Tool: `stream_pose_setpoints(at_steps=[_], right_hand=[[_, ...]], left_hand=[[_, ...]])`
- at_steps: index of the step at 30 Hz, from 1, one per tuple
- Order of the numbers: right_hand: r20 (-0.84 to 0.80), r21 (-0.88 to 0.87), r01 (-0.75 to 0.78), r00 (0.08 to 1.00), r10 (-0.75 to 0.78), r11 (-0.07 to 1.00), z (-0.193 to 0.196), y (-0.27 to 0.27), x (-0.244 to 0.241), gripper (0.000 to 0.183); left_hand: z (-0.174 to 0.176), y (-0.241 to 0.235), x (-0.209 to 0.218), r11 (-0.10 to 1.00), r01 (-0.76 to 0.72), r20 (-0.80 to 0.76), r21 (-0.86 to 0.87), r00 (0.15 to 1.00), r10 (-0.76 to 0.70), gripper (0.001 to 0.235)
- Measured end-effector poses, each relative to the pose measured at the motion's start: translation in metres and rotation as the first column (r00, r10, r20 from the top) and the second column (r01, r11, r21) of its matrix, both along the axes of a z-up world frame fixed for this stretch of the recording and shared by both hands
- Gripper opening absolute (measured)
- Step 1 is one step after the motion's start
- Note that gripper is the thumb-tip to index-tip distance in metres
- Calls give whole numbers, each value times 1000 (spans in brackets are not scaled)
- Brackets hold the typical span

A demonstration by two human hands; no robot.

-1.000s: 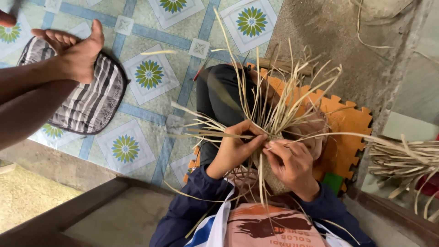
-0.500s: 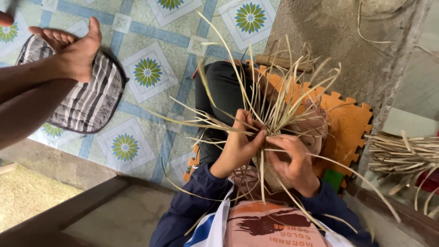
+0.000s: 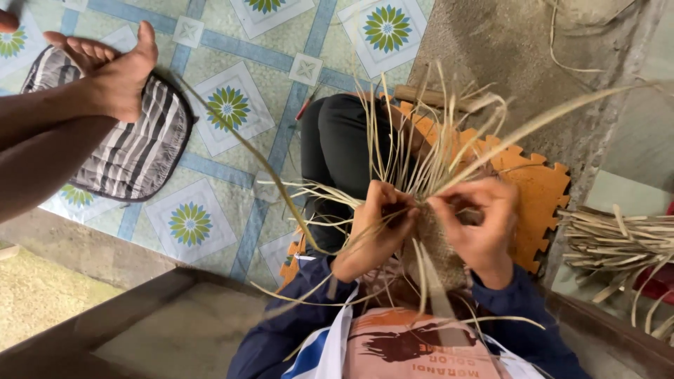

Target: Weaving a hat from dried straw strands while sitting on a foam mat on the floor.

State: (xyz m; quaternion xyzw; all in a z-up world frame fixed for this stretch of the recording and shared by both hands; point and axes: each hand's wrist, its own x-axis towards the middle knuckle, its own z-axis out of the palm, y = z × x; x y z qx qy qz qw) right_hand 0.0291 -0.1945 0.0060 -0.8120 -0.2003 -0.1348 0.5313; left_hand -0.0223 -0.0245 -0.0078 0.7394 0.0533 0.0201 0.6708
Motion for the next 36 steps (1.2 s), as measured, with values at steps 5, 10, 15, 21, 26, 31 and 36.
stream_pose_setpoints(at_steps=[5, 10, 15, 21, 26, 31, 36], right_hand=[[61, -179, -66, 995, 78, 982, 11, -27, 10, 9], [201, -568, -68, 955, 219, 820, 12, -13, 14, 16], [205, -631, -59, 949, 239, 774, 29, 1, 23, 8], [131, -607, -100, 966, 224, 788, 27, 0, 18, 9], [118, -460, -107, 977, 179, 882, 18, -6, 24, 10], [47, -560, -119, 984, 175, 820, 27, -7, 20, 14], [-126, -552, -189, 982, 143, 812, 10, -14, 24, 23]], left_hand=[[-2, -6, 0, 995, -70, 49, -67, 996, 73, 36], [-13, -7, -3, 995, -97, 181, 9, 979, 94, 30], [-9, -7, -2, 992, -123, 259, 32, 959, 111, 25], [-11, -9, -3, 987, -158, 348, -12, 925, 152, 21], [-19, -12, -2, 974, -227, 382, 7, 901, 207, 19], [-6, -9, -3, 1000, -24, 306, -16, 952, 28, 11], [0, -9, -4, 999, -3, 306, -40, 952, 15, 13]])
